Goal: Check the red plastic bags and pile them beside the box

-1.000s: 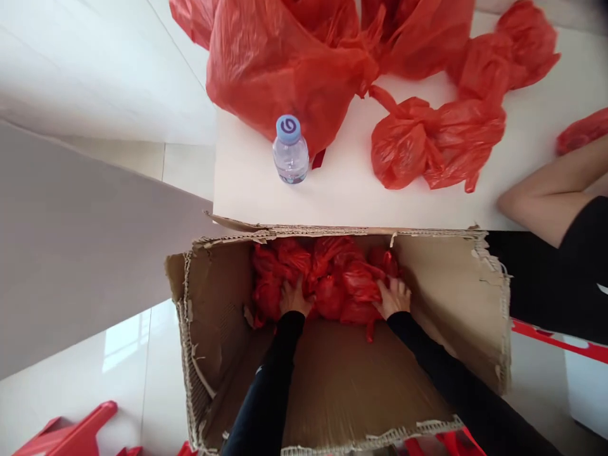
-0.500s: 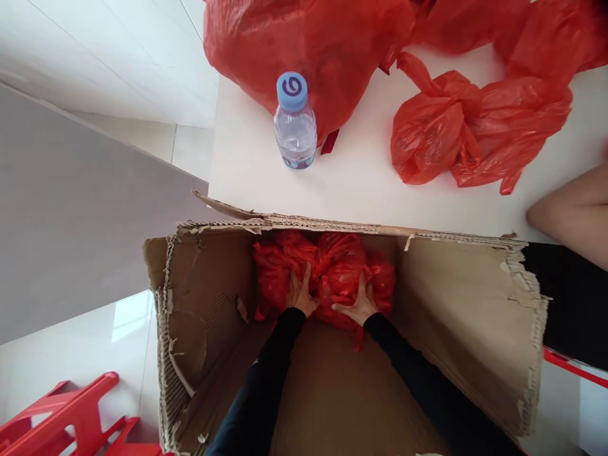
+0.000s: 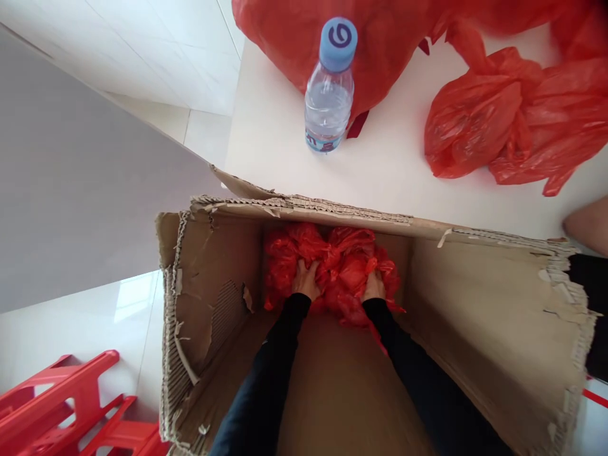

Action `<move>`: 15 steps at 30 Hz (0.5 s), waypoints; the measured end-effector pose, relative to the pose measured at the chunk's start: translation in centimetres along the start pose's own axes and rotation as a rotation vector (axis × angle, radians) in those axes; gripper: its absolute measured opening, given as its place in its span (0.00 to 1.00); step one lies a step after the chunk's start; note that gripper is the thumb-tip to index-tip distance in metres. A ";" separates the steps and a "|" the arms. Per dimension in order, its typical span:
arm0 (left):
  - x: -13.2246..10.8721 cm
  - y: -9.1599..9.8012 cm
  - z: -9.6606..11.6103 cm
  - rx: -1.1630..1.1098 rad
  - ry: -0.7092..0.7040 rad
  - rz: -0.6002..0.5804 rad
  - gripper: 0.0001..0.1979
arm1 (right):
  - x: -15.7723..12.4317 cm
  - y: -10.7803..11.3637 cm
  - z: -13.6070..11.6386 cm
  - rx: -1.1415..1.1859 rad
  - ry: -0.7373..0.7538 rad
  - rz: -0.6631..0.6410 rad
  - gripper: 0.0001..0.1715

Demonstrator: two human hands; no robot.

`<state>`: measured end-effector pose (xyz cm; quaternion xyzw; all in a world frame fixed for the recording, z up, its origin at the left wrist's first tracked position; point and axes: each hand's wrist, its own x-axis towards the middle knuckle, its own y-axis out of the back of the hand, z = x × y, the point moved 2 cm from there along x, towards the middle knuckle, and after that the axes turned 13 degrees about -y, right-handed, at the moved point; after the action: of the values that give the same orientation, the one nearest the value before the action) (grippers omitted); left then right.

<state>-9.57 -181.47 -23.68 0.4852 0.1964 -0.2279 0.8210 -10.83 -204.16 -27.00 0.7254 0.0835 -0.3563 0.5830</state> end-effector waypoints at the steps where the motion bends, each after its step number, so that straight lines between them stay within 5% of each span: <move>1: -0.5 0.4 -0.3 -0.010 -0.023 -0.010 0.23 | -0.2 0.5 0.5 0.006 -0.011 0.015 0.24; 10: -4.2 0.5 -1.0 0.026 -0.137 -0.119 0.32 | -2.6 5.6 5.5 -0.107 -0.140 0.093 0.31; 15: -4.5 -0.4 -0.3 0.093 -0.213 -0.164 0.35 | -7.0 2.7 3.3 -0.227 0.084 0.006 0.66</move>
<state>-13.49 -180.54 -21.69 0.4781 0.1367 -0.3532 0.7924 -15.87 -205.91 -20.78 0.6692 0.1455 -0.3118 0.6586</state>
